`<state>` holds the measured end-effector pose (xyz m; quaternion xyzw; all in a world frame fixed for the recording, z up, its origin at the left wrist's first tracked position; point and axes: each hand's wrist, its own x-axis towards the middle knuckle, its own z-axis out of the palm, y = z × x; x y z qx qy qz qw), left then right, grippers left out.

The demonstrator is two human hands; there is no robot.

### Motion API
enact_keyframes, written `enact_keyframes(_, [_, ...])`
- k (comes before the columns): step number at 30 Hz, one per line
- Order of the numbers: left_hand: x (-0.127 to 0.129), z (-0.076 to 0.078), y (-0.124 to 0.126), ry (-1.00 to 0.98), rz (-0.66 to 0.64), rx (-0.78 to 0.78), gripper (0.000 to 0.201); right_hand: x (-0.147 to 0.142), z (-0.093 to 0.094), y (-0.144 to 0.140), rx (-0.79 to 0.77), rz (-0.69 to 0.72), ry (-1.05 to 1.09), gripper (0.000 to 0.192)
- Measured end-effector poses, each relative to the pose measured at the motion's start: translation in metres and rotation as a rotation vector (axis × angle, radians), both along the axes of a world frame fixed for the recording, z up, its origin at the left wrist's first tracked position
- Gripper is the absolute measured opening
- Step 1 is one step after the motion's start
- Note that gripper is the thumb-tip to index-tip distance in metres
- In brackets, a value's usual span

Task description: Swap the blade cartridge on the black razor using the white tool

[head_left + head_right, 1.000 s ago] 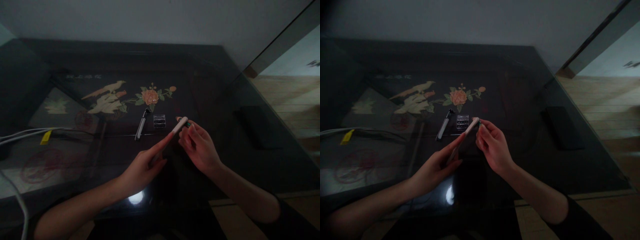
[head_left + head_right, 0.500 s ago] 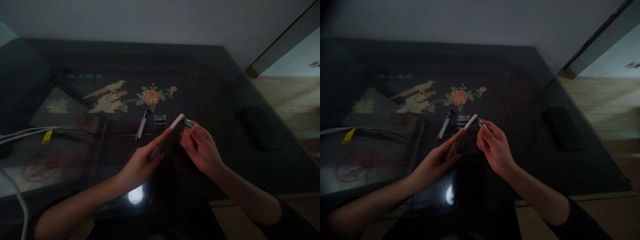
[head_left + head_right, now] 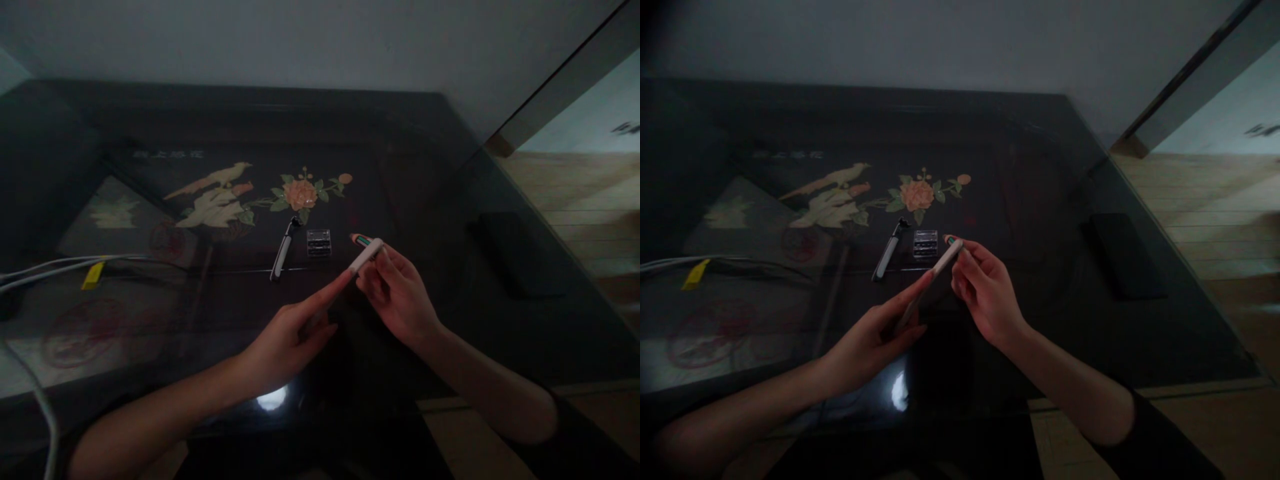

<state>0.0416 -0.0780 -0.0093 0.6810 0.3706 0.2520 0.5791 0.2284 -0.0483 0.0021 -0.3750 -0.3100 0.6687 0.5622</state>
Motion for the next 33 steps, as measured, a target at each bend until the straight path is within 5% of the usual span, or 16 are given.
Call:
enact_keyframes(15, [-0.001, 0.000, 0.010, 0.030, 0.156, 0.077, 0.066, 0.000, 0.001, 0.000, 0.066, 0.036, 0.025, 0.024])
enact_keyframes(28, [-0.001, -0.002, -0.001, 0.001, 0.017, 0.015, 0.069, -0.001, 0.001, -0.001, -0.014, -0.001, -0.003, 0.029])
enact_keyframes(33, [-0.001, -0.002, 0.003, 0.021, 0.073, 0.027, 0.068, -0.001, 0.001, -0.001, 0.004, 0.023, 0.019, 0.027])
